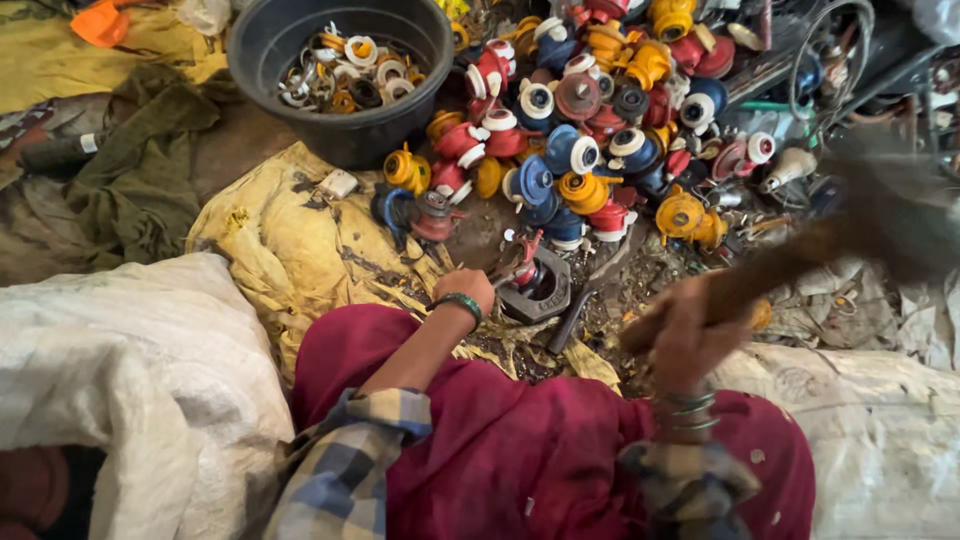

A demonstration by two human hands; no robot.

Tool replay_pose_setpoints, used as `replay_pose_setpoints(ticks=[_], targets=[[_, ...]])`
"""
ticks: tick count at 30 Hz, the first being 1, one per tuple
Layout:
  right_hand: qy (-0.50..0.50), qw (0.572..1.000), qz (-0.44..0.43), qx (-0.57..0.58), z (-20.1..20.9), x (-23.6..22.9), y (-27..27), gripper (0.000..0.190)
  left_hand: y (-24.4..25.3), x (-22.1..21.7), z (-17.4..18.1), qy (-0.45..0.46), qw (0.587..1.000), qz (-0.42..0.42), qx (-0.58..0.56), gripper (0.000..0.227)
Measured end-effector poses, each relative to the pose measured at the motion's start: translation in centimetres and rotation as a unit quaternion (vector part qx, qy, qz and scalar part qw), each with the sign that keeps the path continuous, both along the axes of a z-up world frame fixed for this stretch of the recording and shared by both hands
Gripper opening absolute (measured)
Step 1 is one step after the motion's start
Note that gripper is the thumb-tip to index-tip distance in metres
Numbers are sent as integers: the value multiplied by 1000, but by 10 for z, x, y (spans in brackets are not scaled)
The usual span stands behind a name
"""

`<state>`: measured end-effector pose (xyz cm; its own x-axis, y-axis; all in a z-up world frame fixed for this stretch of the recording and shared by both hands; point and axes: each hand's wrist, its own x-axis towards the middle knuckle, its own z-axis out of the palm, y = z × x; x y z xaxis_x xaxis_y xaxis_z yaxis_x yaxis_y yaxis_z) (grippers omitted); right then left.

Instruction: The person sits on the floor and uses a hammer and a metal block to strike and separate components from colorful plastic parts. They repeatedly pick up parts, position them on the block, and strike them to remove inner pieces.

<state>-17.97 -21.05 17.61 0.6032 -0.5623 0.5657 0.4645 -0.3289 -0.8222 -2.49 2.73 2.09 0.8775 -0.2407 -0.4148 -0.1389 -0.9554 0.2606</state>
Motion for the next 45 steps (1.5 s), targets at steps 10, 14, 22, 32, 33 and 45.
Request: replay_pose_setpoints(ticks=[10,14,22,32,33,45], targets=[[432,874,-36,-220,-213,-1,45,43,-11,1,5,3,1000,13,-13,36],[393,913,-10,-107,-185,-9,35,34,-26,2,14,10,999,25,32,36],[65,997,-33,26,24,-3,16,33,1,-18,-25,-17,999,36,-1,34],[533,804,-3,-264,-168,1,60,32,5,-15,-22,-15,1000,12,-1,33],[504,826,10,-253,-177,-7,61,34,8,-14,-23,-29,999,16,-5,33],[137,987,83,-6,31,-7,54,21,17,-29,-36,-42,998,23,-39,33]])
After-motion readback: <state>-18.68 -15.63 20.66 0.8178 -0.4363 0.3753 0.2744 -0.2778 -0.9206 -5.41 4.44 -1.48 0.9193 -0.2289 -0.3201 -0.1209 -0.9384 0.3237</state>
